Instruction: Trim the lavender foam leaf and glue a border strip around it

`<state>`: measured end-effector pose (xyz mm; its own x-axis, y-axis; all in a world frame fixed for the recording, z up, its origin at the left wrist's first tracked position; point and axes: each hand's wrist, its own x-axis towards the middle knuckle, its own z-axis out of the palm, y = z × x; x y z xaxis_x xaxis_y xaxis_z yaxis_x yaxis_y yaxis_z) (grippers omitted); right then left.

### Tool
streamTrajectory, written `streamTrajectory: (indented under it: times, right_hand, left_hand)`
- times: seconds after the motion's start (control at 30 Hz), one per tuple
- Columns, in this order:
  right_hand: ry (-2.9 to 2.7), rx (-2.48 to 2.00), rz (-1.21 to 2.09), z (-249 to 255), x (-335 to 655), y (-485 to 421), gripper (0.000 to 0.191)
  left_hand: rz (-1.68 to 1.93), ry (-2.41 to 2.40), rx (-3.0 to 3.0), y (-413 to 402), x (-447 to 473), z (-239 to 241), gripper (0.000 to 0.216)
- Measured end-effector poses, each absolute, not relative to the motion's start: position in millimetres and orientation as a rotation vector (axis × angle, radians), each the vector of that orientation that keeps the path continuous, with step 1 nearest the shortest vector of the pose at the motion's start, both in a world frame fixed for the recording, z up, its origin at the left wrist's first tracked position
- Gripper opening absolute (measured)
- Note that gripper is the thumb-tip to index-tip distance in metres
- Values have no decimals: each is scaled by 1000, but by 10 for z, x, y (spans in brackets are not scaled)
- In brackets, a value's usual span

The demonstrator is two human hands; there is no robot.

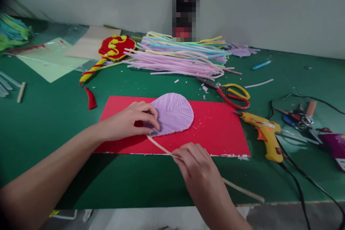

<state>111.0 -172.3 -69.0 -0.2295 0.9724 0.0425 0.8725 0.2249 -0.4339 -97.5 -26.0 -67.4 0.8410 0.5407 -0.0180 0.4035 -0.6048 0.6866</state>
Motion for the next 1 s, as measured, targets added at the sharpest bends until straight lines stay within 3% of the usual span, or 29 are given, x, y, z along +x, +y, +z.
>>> streamTrajectory:
  times: [0.37, 0.57, 1.0]
  right_hand:
    - [-2297, -1562, 355, -585, 1280, -1612, 28]
    - [-2475, -1493, 100, -590, 1377, -1480, 37]
    - [-2467, -1407, 12, -685, 1418, -1317, 27]
  left_hand:
    - [268, 692, 2303, -276, -959, -661, 10]
    - [261, 687, 2301, -277, -958, -657, 9]
    - [234, 688, 2316, -274, -965, -641, 10]
